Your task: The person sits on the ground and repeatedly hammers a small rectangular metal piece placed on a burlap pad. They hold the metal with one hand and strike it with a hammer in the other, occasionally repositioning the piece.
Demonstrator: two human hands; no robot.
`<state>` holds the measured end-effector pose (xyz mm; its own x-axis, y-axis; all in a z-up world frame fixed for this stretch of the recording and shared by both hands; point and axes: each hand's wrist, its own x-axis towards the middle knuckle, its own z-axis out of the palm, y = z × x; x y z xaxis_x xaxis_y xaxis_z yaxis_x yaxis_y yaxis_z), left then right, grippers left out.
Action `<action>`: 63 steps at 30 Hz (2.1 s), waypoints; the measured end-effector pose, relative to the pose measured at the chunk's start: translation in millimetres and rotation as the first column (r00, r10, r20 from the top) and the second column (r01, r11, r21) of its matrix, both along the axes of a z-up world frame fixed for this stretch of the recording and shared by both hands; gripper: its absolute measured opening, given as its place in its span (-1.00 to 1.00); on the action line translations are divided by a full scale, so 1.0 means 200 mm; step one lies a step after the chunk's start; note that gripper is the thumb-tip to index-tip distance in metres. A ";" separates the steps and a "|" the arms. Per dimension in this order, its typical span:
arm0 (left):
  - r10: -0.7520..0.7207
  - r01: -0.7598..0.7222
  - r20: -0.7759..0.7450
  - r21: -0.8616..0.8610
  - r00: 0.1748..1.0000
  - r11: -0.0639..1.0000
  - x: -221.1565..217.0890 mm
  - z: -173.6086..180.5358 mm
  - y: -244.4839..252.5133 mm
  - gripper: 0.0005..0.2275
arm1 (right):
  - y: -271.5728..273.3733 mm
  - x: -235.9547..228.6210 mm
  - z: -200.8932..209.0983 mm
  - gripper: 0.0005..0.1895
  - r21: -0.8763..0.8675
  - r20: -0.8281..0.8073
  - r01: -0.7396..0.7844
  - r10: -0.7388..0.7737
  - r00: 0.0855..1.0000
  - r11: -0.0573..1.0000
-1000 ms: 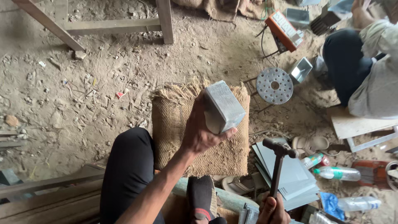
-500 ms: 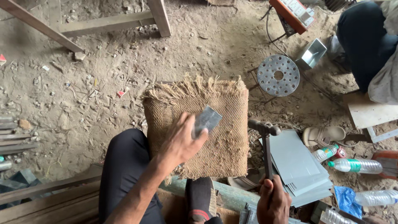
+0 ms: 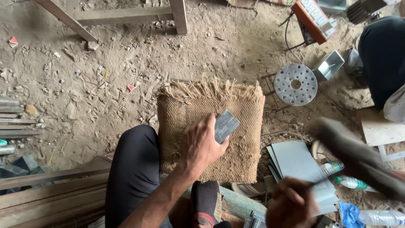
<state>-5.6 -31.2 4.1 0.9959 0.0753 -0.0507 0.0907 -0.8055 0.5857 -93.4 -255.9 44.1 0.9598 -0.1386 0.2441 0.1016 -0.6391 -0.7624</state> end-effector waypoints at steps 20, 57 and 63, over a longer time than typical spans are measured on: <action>-0.466 0.318 -0.195 -0.507 0.863 0.801 0.11 -0.20 0.24 -0.39 | 0.04 -0.15 -0.15 -0.79 -0.295 -0.103 -0.076 0.047 0.994 0.953; -0.429 0.406 -0.305 -0.140 0.850 0.903 0.10 -0.41 0.12 -0.28 | -0.38 -0.42 -0.22 -0.89 -0.081 0.040 0.213 -0.210 0.977 0.974; -0.449 0.392 -0.205 -0.267 0.869 0.880 0.11 -0.43 0.12 -0.35 | -0.39 -0.54 -0.28 -0.86 -0.134 -0.006 0.262 -0.265 0.964 0.956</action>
<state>16.8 -8.0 -82.1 0.8801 -0.3890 -0.2724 -0.0605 -0.6608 0.7481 -201.2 -333.7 -12.5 0.8993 -0.3555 0.2549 -0.1004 -0.7350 -0.6706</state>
